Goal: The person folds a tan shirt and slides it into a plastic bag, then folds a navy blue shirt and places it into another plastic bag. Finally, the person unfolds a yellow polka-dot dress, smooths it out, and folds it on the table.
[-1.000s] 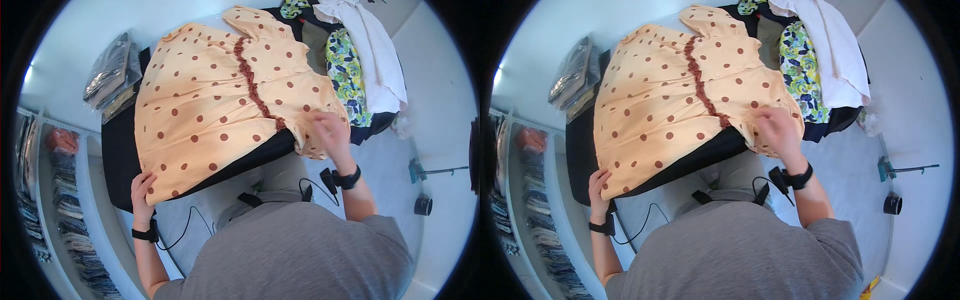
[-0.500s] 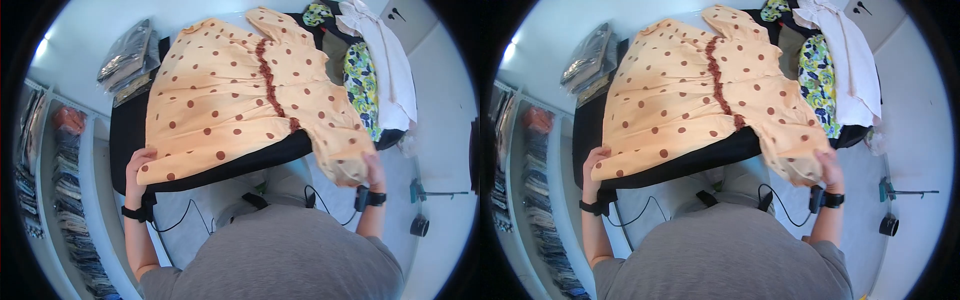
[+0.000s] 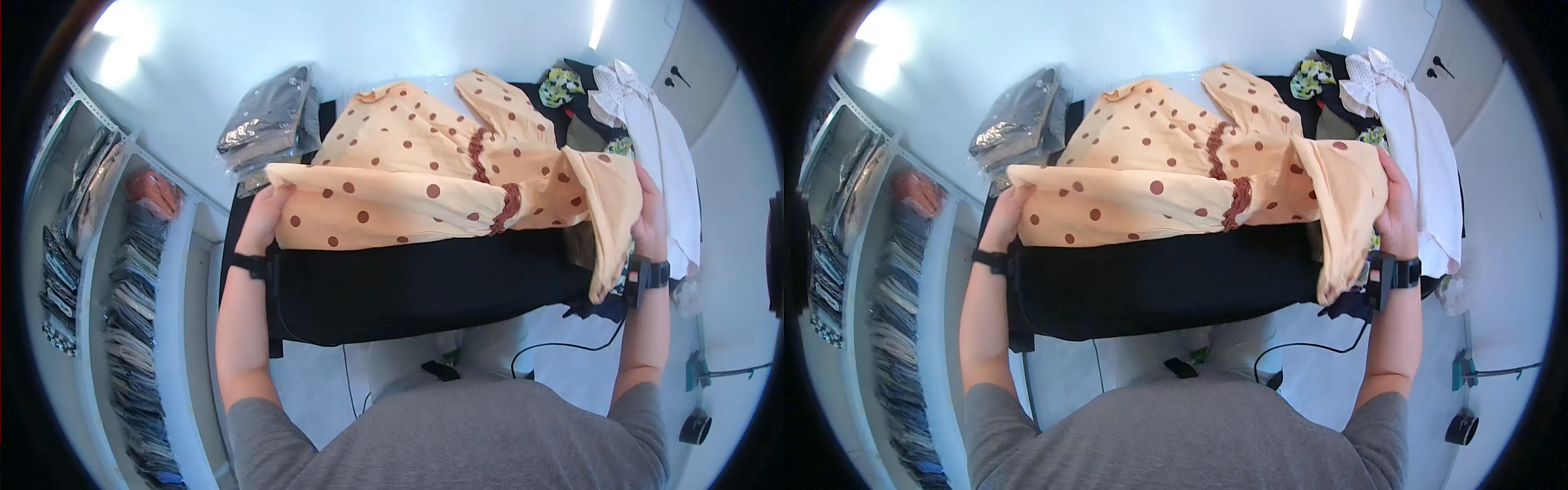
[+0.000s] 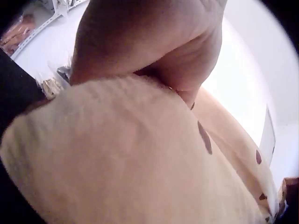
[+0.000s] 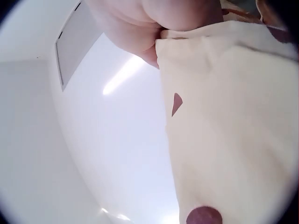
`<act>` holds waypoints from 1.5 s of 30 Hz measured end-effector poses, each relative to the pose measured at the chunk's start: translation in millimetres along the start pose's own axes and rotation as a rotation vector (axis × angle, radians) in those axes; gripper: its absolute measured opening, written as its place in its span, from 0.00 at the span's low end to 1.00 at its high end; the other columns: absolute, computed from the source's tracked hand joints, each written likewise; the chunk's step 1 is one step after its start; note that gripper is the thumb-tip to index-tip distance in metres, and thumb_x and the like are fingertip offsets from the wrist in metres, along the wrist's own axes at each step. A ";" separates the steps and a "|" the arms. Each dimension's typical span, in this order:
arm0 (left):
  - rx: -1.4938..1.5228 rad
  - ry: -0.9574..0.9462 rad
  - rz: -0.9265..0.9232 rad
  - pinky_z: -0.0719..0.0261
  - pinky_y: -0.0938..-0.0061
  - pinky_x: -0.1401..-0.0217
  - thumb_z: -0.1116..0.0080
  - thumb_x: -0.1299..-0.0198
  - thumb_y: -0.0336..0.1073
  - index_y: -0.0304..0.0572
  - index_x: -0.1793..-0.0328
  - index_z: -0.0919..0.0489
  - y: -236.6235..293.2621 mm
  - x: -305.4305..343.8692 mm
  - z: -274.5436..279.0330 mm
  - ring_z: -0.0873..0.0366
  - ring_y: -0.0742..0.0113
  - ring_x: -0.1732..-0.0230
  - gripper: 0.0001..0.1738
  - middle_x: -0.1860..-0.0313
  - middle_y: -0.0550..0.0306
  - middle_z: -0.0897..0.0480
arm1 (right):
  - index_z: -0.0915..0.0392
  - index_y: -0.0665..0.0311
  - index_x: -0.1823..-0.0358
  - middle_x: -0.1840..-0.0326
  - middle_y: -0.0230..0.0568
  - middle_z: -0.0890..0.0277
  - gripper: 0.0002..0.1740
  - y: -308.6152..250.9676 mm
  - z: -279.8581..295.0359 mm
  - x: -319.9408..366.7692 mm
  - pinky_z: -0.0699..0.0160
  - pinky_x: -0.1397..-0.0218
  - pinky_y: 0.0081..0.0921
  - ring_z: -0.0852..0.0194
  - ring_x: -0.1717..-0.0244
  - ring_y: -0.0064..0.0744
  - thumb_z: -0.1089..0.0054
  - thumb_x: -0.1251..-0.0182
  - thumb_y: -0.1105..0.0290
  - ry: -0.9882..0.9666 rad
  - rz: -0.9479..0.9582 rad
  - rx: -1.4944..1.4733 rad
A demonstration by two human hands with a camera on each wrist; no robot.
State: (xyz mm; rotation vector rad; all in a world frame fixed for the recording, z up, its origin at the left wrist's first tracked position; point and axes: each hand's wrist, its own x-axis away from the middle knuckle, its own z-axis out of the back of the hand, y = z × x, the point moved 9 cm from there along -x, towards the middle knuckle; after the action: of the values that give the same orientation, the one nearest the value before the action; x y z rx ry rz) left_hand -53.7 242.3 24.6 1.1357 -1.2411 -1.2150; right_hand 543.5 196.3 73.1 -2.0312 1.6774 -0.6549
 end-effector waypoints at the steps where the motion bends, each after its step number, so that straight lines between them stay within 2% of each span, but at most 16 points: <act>1: 0.004 0.008 0.062 0.23 0.74 0.53 0.50 0.34 0.36 0.30 0.47 0.25 -6.1 -9.1 -1.7 0.20 0.67 0.57 0.17 0.53 0.53 0.19 | 0.31 0.75 0.43 0.43 0.59 0.28 0.22 -0.6 3.4 -14.5 0.29 0.37 0.43 0.26 0.43 0.49 0.55 0.27 0.62 -0.009 0.006 -0.023; 9: -0.338 0.064 0.269 0.23 0.74 0.60 0.44 0.38 0.44 0.28 0.54 0.21 -53.1 -55.9 14.6 0.20 0.68 0.63 0.21 0.60 0.51 0.17 | 0.31 0.70 0.43 0.45 0.47 0.25 0.21 27.0 13.4 -71.6 0.30 0.37 0.35 0.26 0.43 0.39 0.55 0.27 0.61 0.010 0.030 0.132; 11: -0.363 0.043 0.283 0.23 0.74 0.62 0.43 0.38 0.44 0.27 0.52 0.22 -50.0 -50.8 16.2 0.20 0.69 0.65 0.22 0.61 0.52 0.17 | 0.30 0.67 0.42 0.43 0.41 0.25 0.20 55.0 18.1 -65.3 0.31 0.37 0.34 0.27 0.43 0.33 0.53 0.29 0.63 -0.093 -0.213 0.324; 13: -0.233 -0.063 0.174 0.23 0.74 0.60 0.42 0.39 0.43 0.27 0.46 0.25 -41.5 -49.8 8.6 0.20 0.68 0.62 0.24 0.58 0.51 0.18 | 0.30 0.67 0.42 0.43 0.41 0.25 0.18 63.6 27.2 -56.5 0.29 0.39 0.32 0.26 0.44 0.32 0.51 0.30 0.66 0.080 -0.176 0.512; 16: -0.644 0.192 0.137 0.27 0.71 0.47 0.41 0.40 0.38 0.29 0.37 0.34 2.6 -29.6 11.7 0.24 0.62 0.49 0.29 0.48 0.46 0.23 | 0.35 0.71 0.39 0.42 0.44 0.27 0.21 67.0 23.4 -54.2 0.29 0.38 0.30 0.27 0.43 0.33 0.51 0.31 0.72 0.099 -0.145 0.525; 18: -0.674 0.182 -0.246 0.30 0.69 0.41 0.42 0.40 0.33 0.32 0.37 0.34 18.9 -41.1 8.6 0.27 0.61 0.43 0.27 0.43 0.46 0.25 | 0.36 0.72 0.38 0.41 0.46 0.29 0.21 59.1 8.5 -58.4 0.30 0.37 0.30 0.28 0.42 0.34 0.53 0.30 0.72 0.101 -0.047 0.489; 19: -0.579 0.164 -0.370 0.31 0.69 0.40 0.42 0.41 0.32 0.33 0.37 0.33 41.9 -32.8 -9.9 0.28 0.60 0.41 0.26 0.41 0.46 0.26 | 0.38 0.73 0.38 0.39 0.47 0.30 0.21 51.2 -2.0 -63.2 0.31 0.36 0.31 0.29 0.41 0.35 0.54 0.29 0.72 0.088 0.040 0.456; 22: -0.386 -0.020 -0.349 0.34 0.69 0.36 0.45 0.40 0.28 0.39 0.34 0.35 96.9 4.8 -102.5 0.31 0.61 0.38 0.26 0.39 0.48 0.28 | 0.36 0.75 0.40 0.41 0.47 0.29 0.19 47.6 -39.9 -81.3 0.30 0.36 0.32 0.28 0.42 0.36 0.58 0.28 0.72 -0.041 0.028 0.277; 25: -0.597 -0.182 -0.587 0.35 0.69 0.36 0.41 0.42 0.31 0.40 0.32 0.37 133.3 29.2 -185.2 0.33 0.61 0.35 0.31 0.37 0.47 0.30 | 0.37 0.77 0.41 0.40 0.50 0.31 0.18 50.3 -97.2 -77.1 0.31 0.34 0.31 0.29 0.41 0.36 0.61 0.26 0.72 -0.061 0.110 0.300; 30: -0.825 -0.315 -0.635 0.40 0.65 0.31 0.36 0.47 0.36 0.38 0.29 0.42 106.6 -6.0 -252.8 0.40 0.53 0.31 0.40 0.34 0.39 0.35 | 0.36 0.71 0.40 0.41 0.46 0.30 0.21 62.7 -106.4 -96.9 0.30 0.38 0.26 0.30 0.41 0.32 0.54 0.27 0.64 -0.105 0.094 0.390; 32: -0.905 -0.331 -0.617 0.42 0.62 0.29 0.36 0.48 0.38 0.38 0.28 0.43 80.1 -23.1 -247.6 0.43 0.47 0.29 0.42 0.34 0.35 0.36 | 0.32 0.65 0.41 0.44 0.39 0.29 0.24 50.3 -93.7 -91.6 0.32 0.43 0.22 0.31 0.45 0.27 0.46 0.32 0.58 -0.054 0.161 0.685; 33: -0.920 -0.286 -0.541 0.42 0.62 0.29 0.36 0.49 0.38 0.37 0.28 0.43 69.0 -31.6 -230.3 0.43 0.47 0.29 0.43 0.34 0.35 0.36 | 0.32 0.65 0.41 0.44 0.39 0.29 0.24 41.4 -79.7 -85.0 0.32 0.43 0.22 0.31 0.45 0.27 0.46 0.32 0.58 -0.051 0.165 0.685; 35: -0.971 -0.245 -0.443 0.40 0.62 0.30 0.36 0.50 0.37 0.37 0.27 0.44 56.6 -35.1 -192.4 0.41 0.45 0.30 0.44 0.34 0.34 0.36 | 0.31 0.67 0.43 0.47 0.38 0.27 0.23 15.2 -38.0 -68.9 0.32 0.44 0.22 0.30 0.47 0.26 0.45 0.33 0.60 0.112 0.176 1.257; 37: -1.074 -0.309 -0.401 0.37 0.62 0.32 0.35 0.53 0.34 0.39 0.28 0.43 42.2 -17.6 -152.0 0.40 0.45 0.31 0.44 0.35 0.36 0.35 | 0.30 0.70 0.45 0.50 0.38 0.25 0.22 5.1 -7.9 -40.3 0.31 0.45 0.23 0.29 0.48 0.25 0.44 0.35 0.64 0.204 0.139 1.444; 40: -1.186 -0.353 -0.273 0.36 0.63 0.32 0.35 0.59 0.27 0.41 0.28 0.42 34.8 24.9 -109.8 0.40 0.46 0.31 0.47 0.32 0.38 0.37 | 0.29 0.72 0.46 0.52 0.39 0.24 0.22 14.0 68.9 -22.8 0.30 0.47 0.22 0.27 0.51 0.25 0.42 0.37 0.65 0.316 0.069 1.514; 45: -1.424 -0.329 -0.015 0.40 0.64 0.28 0.36 0.61 0.25 0.44 0.28 0.42 -14.9 51.9 -40.5 0.42 0.44 0.30 0.49 0.29 0.36 0.43 | 0.24 0.73 0.55 0.64 0.41 0.21 0.23 30.7 84.0 -22.6 0.26 0.58 0.22 0.24 0.63 0.27 0.36 0.42 0.60 0.322 0.145 1.408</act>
State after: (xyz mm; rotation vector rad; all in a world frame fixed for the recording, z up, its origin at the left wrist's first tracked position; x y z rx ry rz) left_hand -15.6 188.1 11.2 -0.1199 -0.2981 -1.8159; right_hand 566.3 215.1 -14.2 -0.7931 0.8965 -1.5550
